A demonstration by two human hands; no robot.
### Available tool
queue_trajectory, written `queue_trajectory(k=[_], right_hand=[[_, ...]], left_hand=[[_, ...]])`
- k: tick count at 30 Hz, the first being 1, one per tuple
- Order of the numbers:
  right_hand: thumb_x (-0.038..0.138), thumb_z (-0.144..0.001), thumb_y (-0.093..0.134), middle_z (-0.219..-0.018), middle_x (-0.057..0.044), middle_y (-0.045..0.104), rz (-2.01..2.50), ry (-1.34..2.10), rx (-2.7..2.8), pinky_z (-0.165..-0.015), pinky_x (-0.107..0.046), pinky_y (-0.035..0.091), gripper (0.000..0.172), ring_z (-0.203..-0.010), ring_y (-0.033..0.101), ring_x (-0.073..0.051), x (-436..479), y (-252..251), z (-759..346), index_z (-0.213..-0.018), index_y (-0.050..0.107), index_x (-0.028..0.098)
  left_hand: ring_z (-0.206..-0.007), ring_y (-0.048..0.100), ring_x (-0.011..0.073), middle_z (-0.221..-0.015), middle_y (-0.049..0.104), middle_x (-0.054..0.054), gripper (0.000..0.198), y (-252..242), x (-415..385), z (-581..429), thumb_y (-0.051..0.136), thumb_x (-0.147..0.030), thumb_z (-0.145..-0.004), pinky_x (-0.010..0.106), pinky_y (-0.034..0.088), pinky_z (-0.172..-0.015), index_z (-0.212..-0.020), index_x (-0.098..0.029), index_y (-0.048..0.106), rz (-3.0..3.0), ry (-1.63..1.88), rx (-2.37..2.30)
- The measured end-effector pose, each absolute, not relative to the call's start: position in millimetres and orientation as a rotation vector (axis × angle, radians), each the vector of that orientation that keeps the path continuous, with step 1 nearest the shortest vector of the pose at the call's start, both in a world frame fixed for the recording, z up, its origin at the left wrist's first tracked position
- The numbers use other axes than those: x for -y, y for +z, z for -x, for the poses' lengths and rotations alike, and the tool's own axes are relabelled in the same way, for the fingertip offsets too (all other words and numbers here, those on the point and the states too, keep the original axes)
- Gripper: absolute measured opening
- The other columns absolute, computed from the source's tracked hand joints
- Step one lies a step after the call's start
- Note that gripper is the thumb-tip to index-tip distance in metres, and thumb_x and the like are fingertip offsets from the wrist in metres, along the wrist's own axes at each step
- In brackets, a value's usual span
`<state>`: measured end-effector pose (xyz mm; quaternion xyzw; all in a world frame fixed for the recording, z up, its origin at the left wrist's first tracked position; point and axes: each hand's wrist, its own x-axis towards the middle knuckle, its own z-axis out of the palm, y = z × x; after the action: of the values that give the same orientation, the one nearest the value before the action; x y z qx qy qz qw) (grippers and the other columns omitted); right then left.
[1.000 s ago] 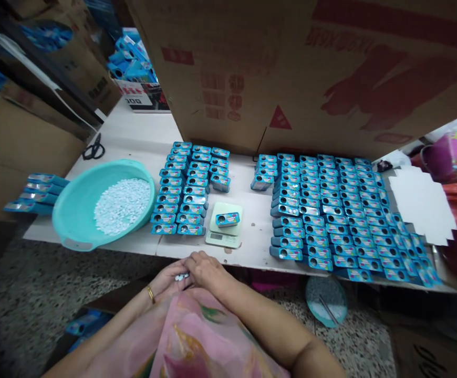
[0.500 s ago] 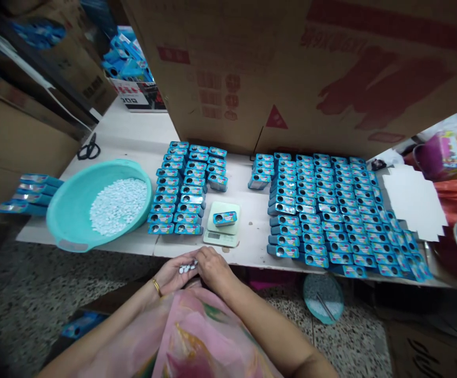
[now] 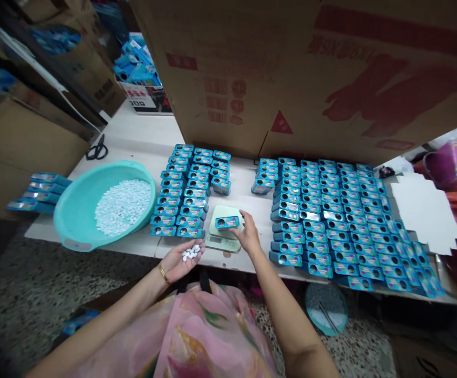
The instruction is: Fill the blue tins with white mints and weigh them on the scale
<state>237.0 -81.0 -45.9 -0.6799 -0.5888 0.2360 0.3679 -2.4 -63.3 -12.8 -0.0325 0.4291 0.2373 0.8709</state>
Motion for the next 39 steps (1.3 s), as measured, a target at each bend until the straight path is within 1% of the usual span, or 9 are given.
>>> queue_trajectory(k=[3, 5, 9, 13, 15, 18, 25, 34, 39], right_hand=[[0.026, -0.074, 0.052, -0.097, -0.006, 0.056, 1.708, 0.671, 1.576, -0.071, -0.031, 0.044, 0.034, -0.087, 0.053, -0.018, 68, -51, -234, -0.106, 0.050, 0.016], [0.025, -0.076, 0.050, -0.091, -0.005, 0.058, 1.677, 0.686, 1.629, -0.073, -0.032, 0.043, 0.029, -0.083, 0.053, -0.018, 67, -36, -225, -0.104, 0.051, 0.016], [0.025, -0.077, 0.052, -0.105, -0.007, 0.052, 1.595, 0.643, 1.832, -0.084, -0.036, 0.036, 0.039, -0.097, 0.045, -0.021, 77, 19, -204, -0.115, 0.046, 0.021], [0.026, -0.080, 0.049, -0.103, -0.008, 0.052, 1.649, 0.389, 2.199, -0.080, -0.037, 0.036, 0.042, -0.092, 0.044, -0.022, 82, 50, -193, -0.121, 0.042, 0.021], [0.026, -0.080, 0.049, -0.100, -0.008, 0.052, 1.708, 0.302, 2.244, -0.078, -0.036, 0.037, 0.040, -0.090, 0.044, -0.022, 82, 51, -193, -0.119, 0.044, 0.020], [0.026, -0.080, 0.049, -0.102, -0.008, 0.052, 1.751, 0.270, 2.243, -0.079, -0.037, 0.037, 0.041, -0.091, 0.043, -0.022, 84, 48, -195, -0.119, 0.043, 0.021], [0.023, -0.080, 0.046, -0.104, -0.008, 0.051, 1.683, 0.267, 2.217, -0.084, -0.039, 0.037, 0.041, -0.096, 0.043, -0.022, 94, 57, -193, -0.121, 0.042, 0.020], [0.019, -0.081, 0.045, -0.107, -0.008, 0.052, 1.684, 0.182, 2.306, -0.094, -0.045, 0.029, 0.041, -0.102, 0.041, -0.023, 100, 56, -192, -0.121, 0.042, 0.022], [0.016, -0.080, 0.046, -0.111, -0.007, 0.052, 1.627, 0.143, 2.320, -0.095, -0.045, 0.028, 0.044, -0.104, 0.041, -0.023, 103, 57, -190, -0.123, 0.041, 0.025]], left_hand=[[-0.071, 0.061, 0.0137, -0.077, 0.063, 0.010, 0.013, -15, 54, 0, 0.051, -0.015, -0.076, 0.021, 0.051, -0.059, -0.084, -0.008, 0.058, 0.081, 0.555, -0.907], [-0.073, 0.061, 0.0141, -0.077, 0.063, 0.010, 0.014, -16, 50, 0, 0.051, -0.017, -0.077, 0.022, 0.051, -0.061, -0.084, -0.008, 0.058, 0.090, 0.606, -0.912], [-0.075, 0.060, 0.0161, -0.076, 0.063, 0.011, 0.018, -16, 43, -7, 0.049, -0.020, -0.078, 0.028, 0.051, -0.070, -0.085, -0.006, 0.057, 0.105, 0.685, -0.887], [-0.069, 0.060, 0.0153, -0.071, 0.062, 0.008, 0.017, -14, 34, -22, 0.050, -0.022, -0.077, 0.030, 0.050, -0.070, -0.081, -0.008, 0.058, 0.103, 0.729, -0.841], [-0.069, 0.060, 0.0164, -0.071, 0.063, 0.008, 0.018, -14, 31, -27, 0.050, -0.022, -0.077, 0.031, 0.050, -0.068, -0.083, -0.007, 0.058, 0.097, 0.725, -0.836], [-0.069, 0.059, 0.0174, -0.072, 0.063, 0.009, 0.018, -14, 30, -29, 0.050, -0.021, -0.076, 0.031, 0.049, -0.066, -0.083, -0.007, 0.059, 0.086, 0.714, -0.829], [-0.066, 0.059, 0.0148, -0.069, 0.061, 0.007, 0.018, -13, 34, -25, 0.052, -0.020, -0.075, 0.028, 0.049, -0.065, -0.085, -0.007, 0.060, 0.068, 0.697, -0.808], [-0.067, 0.060, 0.0159, -0.072, 0.063, 0.010, 0.018, -16, 39, -22, 0.051, -0.021, -0.076, 0.028, 0.050, -0.065, -0.085, -0.007, 0.060, 0.054, 0.666, -0.810], [-0.068, 0.060, 0.0166, -0.072, 0.064, 0.009, 0.019, -13, 41, -27, 0.052, -0.020, -0.075, 0.029, 0.050, -0.063, -0.087, -0.007, 0.059, 0.056, 0.646, -0.802]])
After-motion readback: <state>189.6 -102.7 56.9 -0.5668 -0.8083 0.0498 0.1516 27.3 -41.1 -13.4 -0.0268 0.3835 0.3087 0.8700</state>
